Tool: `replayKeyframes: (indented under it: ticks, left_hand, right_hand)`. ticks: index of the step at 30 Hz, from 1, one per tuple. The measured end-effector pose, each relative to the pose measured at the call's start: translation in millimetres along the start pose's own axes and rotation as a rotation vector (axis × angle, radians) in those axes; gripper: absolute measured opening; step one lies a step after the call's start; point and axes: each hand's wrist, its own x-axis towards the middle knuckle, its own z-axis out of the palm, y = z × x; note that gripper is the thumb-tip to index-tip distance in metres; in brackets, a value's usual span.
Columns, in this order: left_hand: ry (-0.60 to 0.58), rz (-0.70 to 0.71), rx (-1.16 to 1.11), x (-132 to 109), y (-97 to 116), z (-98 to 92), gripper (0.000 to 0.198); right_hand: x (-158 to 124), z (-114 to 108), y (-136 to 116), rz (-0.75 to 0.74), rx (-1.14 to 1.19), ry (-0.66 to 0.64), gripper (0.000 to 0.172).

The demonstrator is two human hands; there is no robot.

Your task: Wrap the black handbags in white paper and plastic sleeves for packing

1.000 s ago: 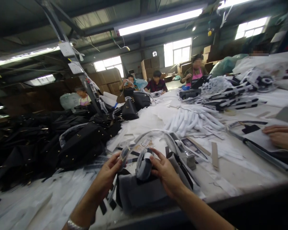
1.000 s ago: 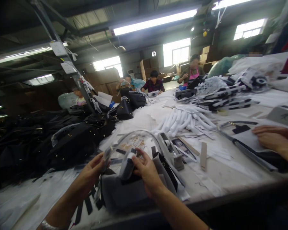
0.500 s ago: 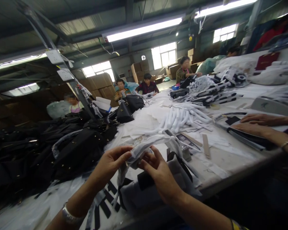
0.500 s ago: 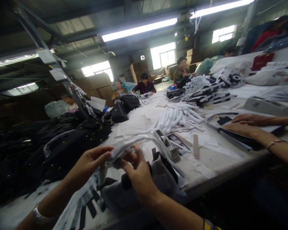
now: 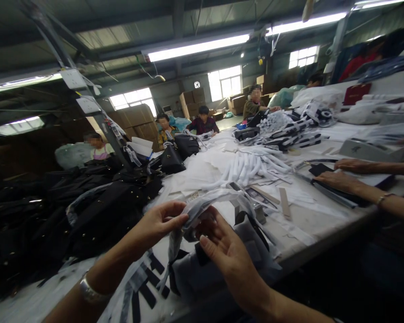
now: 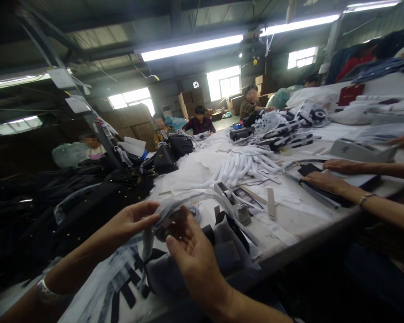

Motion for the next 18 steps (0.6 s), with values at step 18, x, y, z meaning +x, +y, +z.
replayKeyframes:
  ticks: [18]
  left_hand:
    - [0.330, -0.306, -0.448, -14.0, -45.9, -2.3, 0.056]
  right_hand:
    - [-48.5, -139.0, 26.7, -0.290, -1.104, 0.033, 0.060]
